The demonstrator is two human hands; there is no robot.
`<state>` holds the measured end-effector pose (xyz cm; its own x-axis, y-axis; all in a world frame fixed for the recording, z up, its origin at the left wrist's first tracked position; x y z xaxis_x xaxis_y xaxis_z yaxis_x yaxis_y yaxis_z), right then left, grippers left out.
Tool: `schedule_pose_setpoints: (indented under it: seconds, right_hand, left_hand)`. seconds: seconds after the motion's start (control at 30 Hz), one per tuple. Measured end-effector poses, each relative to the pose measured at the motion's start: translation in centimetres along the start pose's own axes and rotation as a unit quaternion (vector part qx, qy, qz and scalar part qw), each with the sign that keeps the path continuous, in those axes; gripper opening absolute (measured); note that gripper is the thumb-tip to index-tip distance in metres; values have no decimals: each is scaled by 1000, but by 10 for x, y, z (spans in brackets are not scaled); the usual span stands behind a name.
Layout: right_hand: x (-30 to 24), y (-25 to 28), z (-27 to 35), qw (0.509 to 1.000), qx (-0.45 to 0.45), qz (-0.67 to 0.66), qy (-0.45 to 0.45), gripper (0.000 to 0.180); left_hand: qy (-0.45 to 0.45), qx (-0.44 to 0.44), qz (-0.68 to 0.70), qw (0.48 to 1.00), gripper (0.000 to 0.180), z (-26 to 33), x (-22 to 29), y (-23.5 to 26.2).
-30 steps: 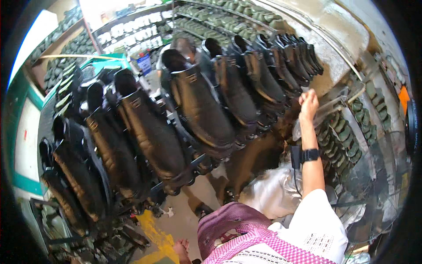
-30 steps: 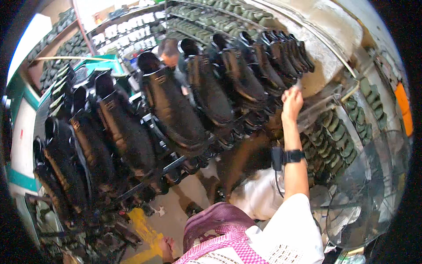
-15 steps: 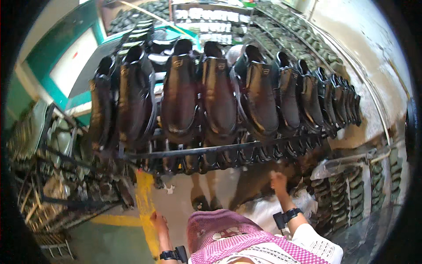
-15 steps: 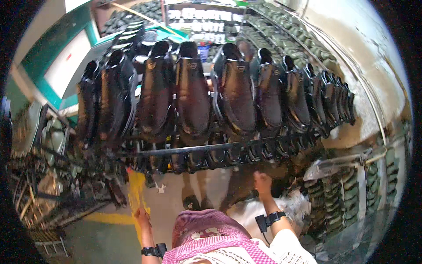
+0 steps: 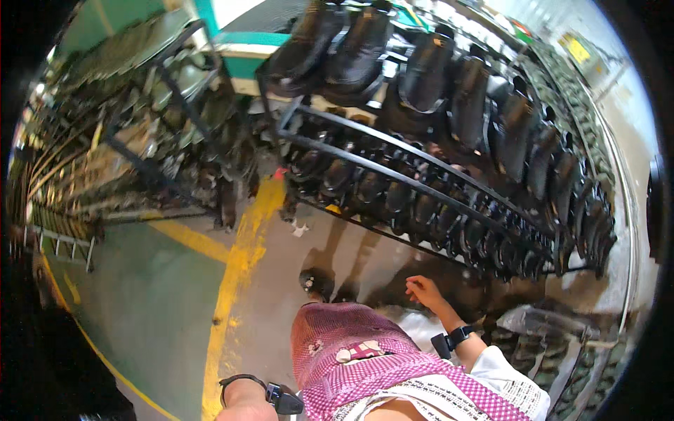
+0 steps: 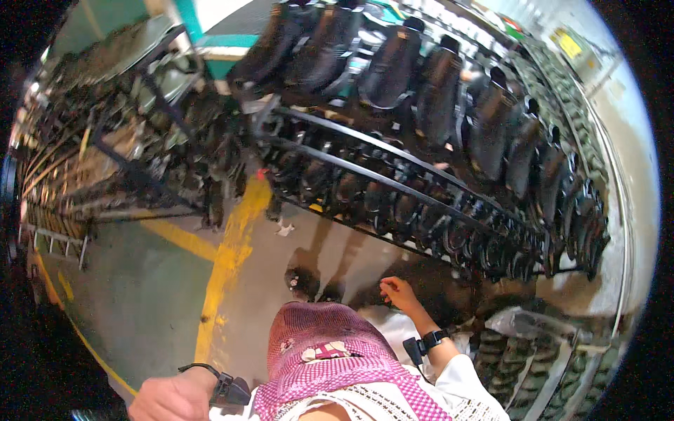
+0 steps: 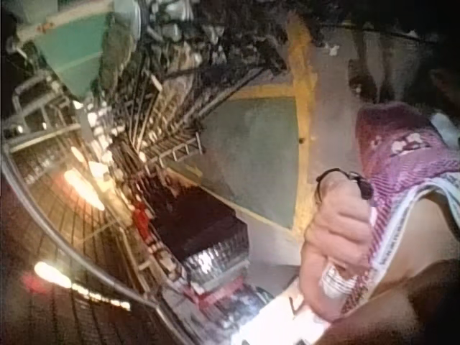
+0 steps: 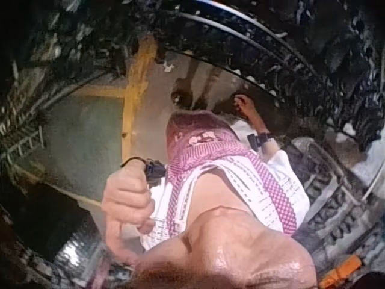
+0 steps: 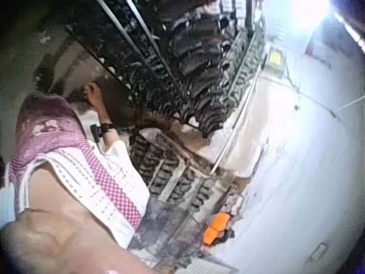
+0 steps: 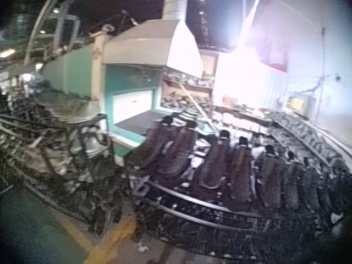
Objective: Applying a liquid finish or glue to the edges of black dress shoes with a brush and placing them onto a storage rack.
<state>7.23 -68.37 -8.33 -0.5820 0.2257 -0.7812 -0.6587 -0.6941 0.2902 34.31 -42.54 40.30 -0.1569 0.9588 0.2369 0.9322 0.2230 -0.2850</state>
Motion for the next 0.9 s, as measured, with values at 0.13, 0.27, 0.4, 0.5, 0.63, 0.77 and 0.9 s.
schedule_pose_setpoints:
  seconds: [0.13,0.27,0.4,0.5,0.63,0.77,0.9]
  right_hand:
    - [-11,-47,-17,992,-42,81,-84,30]
    - [-39,-96,-38,991,-86,101,-19,30]
    - [-68,-168,-63,984,-131,120,17,29]
    - [-91,-221,-74,977,-152,146,21,28]
    - [-120,-292,-85,976,-176,129,17,29]
    - [-147,-345,-83,969,-186,160,11,27]
    - [-171,-351,-78,961,-187,177,102,27]
  left_hand:
    - [-15,-23,-18,999,61,-8,33,14]
    - [10,-3,-91,996,50,-4,73,52]
    - [27,23,-126,991,46,-14,116,96]
    - [26,37,-151,987,54,-9,149,136]
    - [-52,-5,-124,991,59,-18,185,179]
    - [0,0,-83,997,64,-32,175,223]
    - [152,33,-32,987,63,-32,135,244]
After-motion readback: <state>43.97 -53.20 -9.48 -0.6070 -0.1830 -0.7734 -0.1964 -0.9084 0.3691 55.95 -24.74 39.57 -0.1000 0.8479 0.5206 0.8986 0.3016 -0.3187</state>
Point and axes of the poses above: each hand's wrist, its own z-axis away from the middle knuckle, its own y-axis out of the back of the hand, x = y × z, the point moved 10 cm from there along -z, towards the middle knuckle, and after that the axes turned 2 degrees about x, right-handed, at the moved point
